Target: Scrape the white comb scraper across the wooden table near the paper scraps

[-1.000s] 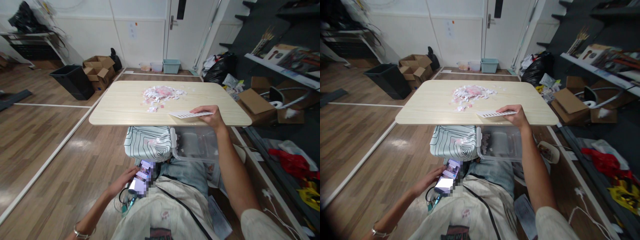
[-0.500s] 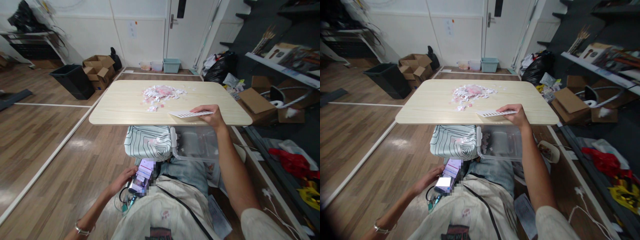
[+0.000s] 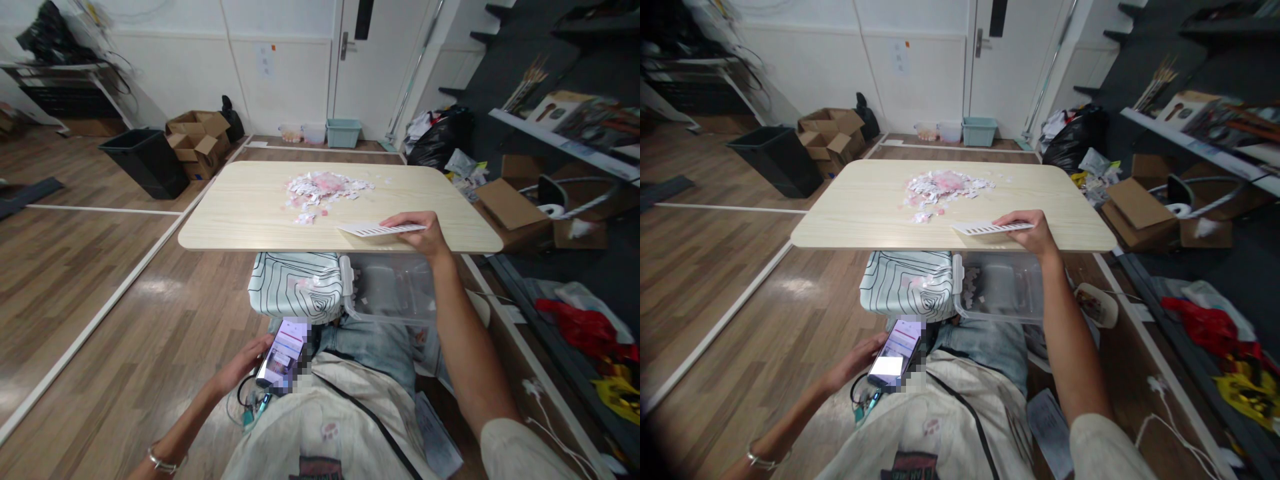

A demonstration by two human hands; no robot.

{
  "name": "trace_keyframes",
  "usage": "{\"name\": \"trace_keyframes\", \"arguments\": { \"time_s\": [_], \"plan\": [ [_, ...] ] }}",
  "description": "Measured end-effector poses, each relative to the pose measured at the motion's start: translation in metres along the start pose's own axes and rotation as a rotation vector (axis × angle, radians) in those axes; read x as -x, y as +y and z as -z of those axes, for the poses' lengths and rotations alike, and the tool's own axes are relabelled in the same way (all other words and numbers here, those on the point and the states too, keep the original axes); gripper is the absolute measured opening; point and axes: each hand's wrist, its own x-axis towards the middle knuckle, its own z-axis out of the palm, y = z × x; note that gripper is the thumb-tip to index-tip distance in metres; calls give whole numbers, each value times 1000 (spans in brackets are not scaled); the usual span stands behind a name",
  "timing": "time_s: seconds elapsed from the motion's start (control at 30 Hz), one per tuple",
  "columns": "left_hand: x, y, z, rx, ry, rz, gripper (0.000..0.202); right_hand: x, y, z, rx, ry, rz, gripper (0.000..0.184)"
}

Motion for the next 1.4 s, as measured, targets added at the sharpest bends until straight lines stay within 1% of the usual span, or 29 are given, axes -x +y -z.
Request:
{"name": "trace_keyframes", "arguments": {
  "time_s": [0.1,0.37,0.53,0.6,0.7,0.87,1.0,1.1,1.2,1.3,1.4],
  "plan": [
    [1,1,-2,5,0,6,53,0,0,0,-2,-5,-3,14],
    [6,13,-12,42,-91,-18,36,-1,0,0,-1,-1,-12,14],
    [6,9,-9,41,-112,-41,26,-1,-2,0,-5,0,-23,17],
    [4,4,-6,22,-113,-49,26,-1,-2,0,-10,0,-14,15],
    [2,-1,-2,-13,-146,-75,30,-1,-2,0,-18,-3,-1,12],
    [4,6,-7,-98,-153,-94,33,-1,-1,0,-20,-5,-10,10],
    [9,12,-11,-38,-148,-68,30,0,0,0,-19,-9,-23,10],
    [11,10,-8,9,-146,-59,27,0,-1,0,-22,-6,-21,14],
    [13,2,0,-4,-179,-64,33,-1,-2,0,-20,-2,-25,20],
    [12,-9,11,-14,-216,-83,49,-1,-2,-1,-18,7,-32,26],
    [8,-18,20,-23,-247,-110,64,0,-2,-1,-13,10,-33,27]
  ]
}}
